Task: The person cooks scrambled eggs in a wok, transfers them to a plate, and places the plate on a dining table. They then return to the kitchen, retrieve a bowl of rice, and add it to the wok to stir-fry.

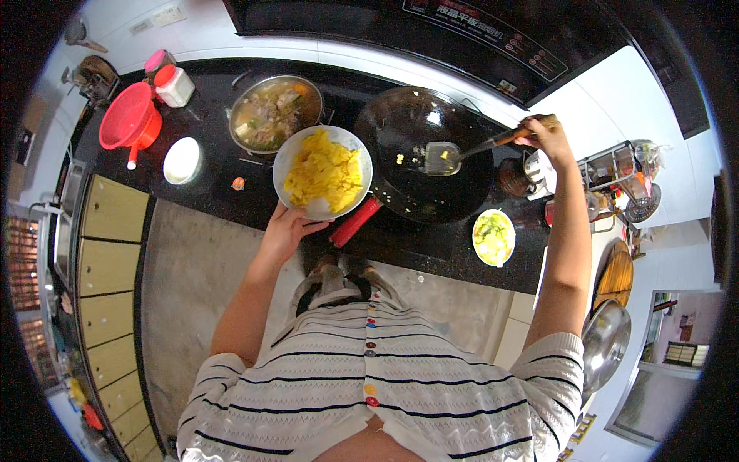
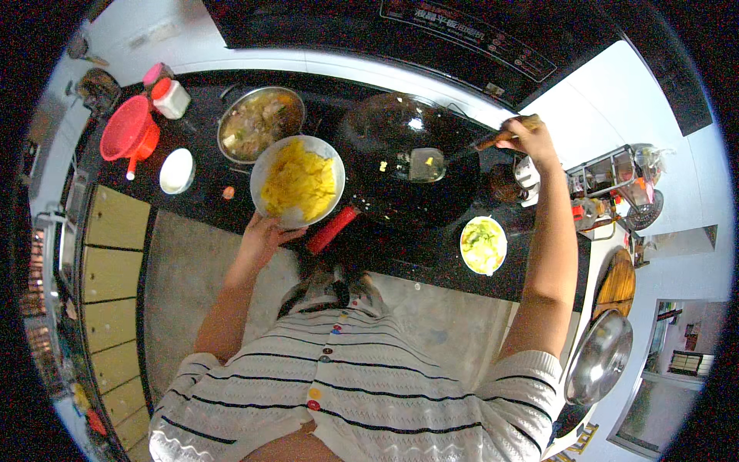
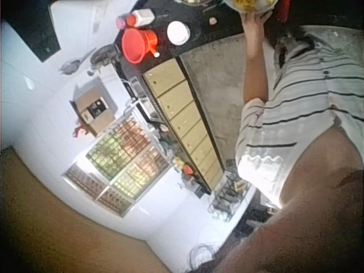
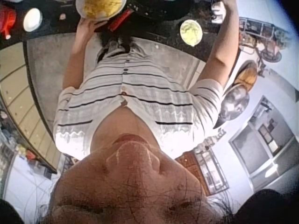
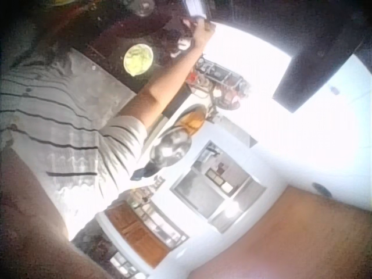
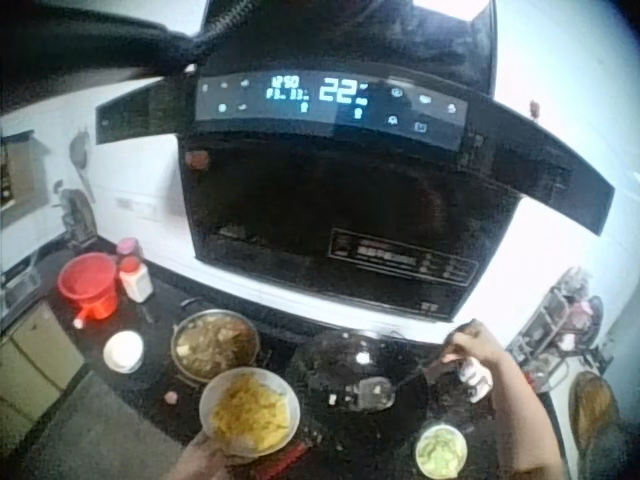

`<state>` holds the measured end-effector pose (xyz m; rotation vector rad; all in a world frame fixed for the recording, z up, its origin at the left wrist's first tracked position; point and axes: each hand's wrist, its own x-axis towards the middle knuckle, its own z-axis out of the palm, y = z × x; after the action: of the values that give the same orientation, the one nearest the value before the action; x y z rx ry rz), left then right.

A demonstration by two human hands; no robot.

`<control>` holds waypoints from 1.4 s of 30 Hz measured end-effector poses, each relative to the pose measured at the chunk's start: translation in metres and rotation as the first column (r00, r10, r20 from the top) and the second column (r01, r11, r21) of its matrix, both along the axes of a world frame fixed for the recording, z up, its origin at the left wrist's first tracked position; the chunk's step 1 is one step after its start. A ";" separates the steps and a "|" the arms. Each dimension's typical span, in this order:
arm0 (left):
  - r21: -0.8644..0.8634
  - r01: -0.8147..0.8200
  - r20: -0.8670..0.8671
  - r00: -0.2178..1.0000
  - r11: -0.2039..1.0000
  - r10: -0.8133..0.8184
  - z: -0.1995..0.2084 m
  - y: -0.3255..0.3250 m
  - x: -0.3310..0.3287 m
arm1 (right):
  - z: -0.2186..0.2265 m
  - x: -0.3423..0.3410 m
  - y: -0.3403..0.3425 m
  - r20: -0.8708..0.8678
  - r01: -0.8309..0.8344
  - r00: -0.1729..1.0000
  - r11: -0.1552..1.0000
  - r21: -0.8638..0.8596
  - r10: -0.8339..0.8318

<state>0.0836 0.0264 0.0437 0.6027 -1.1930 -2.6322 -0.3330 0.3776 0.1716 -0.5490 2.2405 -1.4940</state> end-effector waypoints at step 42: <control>0.028 0.142 -0.020 0.990 0.990 -0.141 0.019 0.008 -0.123 | 0.061 0.313 -0.045 -0.858 -0.176 0.448 0.965 0.192 0.252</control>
<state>-0.0390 0.0343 0.0631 0.5159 -1.2364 -2.7705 -0.0197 0.3325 0.2329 -1.8760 2.7319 -1.0539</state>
